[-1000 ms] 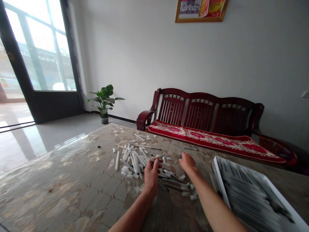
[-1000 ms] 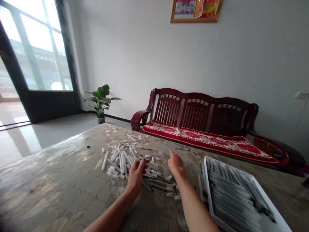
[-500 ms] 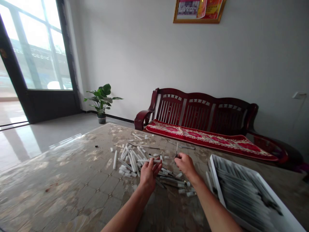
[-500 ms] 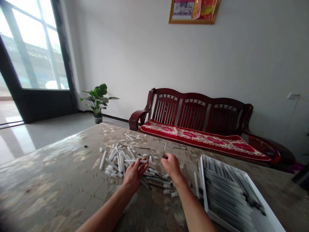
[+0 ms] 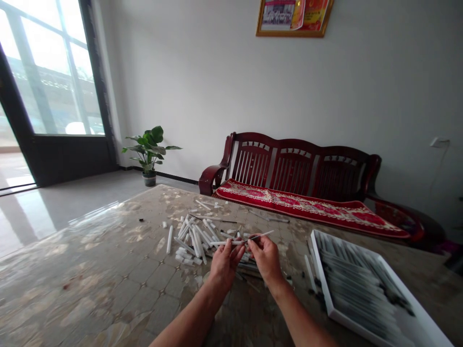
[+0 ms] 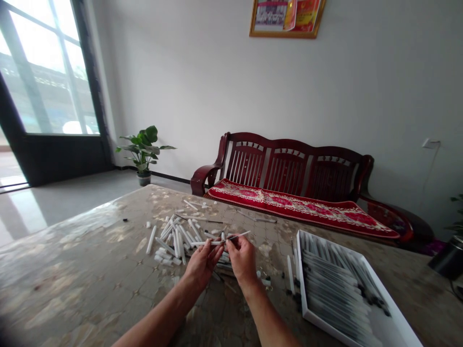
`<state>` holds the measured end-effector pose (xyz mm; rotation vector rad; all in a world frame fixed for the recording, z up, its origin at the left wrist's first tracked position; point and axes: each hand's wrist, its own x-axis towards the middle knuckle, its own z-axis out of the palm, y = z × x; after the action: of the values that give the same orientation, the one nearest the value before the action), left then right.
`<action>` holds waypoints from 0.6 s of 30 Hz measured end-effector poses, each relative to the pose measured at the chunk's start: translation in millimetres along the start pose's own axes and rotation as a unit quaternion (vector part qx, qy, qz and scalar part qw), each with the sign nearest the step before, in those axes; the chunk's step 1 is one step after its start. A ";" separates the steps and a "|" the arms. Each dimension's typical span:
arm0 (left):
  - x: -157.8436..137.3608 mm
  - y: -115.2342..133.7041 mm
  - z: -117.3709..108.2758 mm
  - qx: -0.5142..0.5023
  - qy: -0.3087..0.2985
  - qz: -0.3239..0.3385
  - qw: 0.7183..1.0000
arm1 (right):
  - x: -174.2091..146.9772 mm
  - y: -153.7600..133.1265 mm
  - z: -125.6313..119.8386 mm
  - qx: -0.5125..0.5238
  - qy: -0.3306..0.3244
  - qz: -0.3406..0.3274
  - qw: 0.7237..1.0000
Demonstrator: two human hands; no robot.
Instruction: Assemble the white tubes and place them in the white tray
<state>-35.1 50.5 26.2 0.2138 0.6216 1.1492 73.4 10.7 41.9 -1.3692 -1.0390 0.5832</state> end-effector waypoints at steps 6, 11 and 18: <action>-7.4 -2.0 2.7 -0.008 -0.004 -0.034 0.999 | -6.0 -0.8 5.6 -0.121 -0.005 -0.141 0.983; -5.3 7.2 4.1 -0.055 0.013 -0.047 0.997 | 3.1 -4.5 -17.0 -0.162 -0.035 -0.108 0.980; -1.1 11.7 4.4 -0.087 0.020 -0.045 0.995 | 12.0 14.7 -124.8 -0.398 -0.096 0.014 0.912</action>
<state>-42.1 55.0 35.6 0.0146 0.5573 1.1162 189.1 -39.5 45.0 -2.0655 -1.5105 0.3141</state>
